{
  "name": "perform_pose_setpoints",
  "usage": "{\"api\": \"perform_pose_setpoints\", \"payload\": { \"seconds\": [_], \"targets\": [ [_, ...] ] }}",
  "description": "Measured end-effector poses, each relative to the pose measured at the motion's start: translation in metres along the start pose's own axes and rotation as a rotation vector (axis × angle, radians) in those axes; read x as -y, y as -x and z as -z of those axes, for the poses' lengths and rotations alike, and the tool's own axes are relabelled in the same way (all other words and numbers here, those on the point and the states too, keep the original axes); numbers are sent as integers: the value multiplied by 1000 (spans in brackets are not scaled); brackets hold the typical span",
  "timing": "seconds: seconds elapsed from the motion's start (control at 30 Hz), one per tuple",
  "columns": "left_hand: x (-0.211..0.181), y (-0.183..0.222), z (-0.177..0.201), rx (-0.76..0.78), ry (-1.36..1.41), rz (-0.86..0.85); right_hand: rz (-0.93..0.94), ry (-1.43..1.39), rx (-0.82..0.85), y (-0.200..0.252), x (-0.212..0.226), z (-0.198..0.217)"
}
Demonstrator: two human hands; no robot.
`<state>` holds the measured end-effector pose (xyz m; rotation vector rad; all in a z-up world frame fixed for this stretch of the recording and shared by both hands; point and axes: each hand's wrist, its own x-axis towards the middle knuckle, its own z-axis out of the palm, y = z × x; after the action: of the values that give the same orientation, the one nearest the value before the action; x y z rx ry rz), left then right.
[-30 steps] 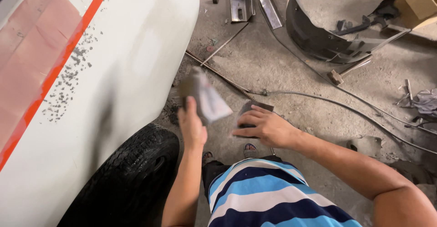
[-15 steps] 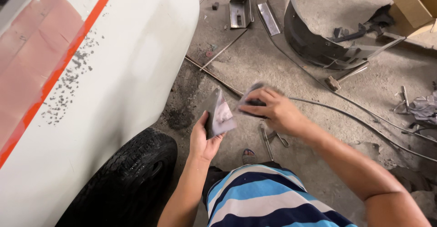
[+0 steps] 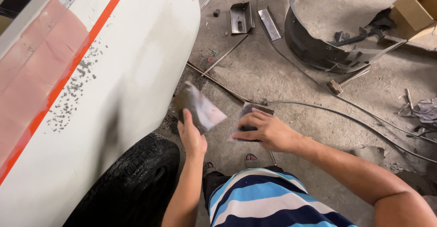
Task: The person scoops pink body filler from a can onto a metal spreader and applies it to the side fender of a white car. They then use a sanding block to smooth the applied filler along the fender surface.
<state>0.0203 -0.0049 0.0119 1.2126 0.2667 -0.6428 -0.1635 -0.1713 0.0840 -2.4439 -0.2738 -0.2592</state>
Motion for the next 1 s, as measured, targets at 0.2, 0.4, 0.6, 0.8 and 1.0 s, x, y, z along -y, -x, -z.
{"api": "perform_pose_setpoints", "payload": {
  "seconds": [0.2,0.4,0.6,0.8,1.0],
  "targets": [
    [24,13,-19,176,274,441,175,-375,-421,-9,28,-19],
    [15,16,-2,333,426,371,-62,-10,-269,-3,-12,0],
    [8,18,0,424,-329,-159,-114,248,-299,-9,-34,28],
    [31,3,8,295,-616,-415,64,119,-86,-18,1,6],
    [15,-13,8,95,30,-159,101,-80,-193,7,3,4]
  ]
}}
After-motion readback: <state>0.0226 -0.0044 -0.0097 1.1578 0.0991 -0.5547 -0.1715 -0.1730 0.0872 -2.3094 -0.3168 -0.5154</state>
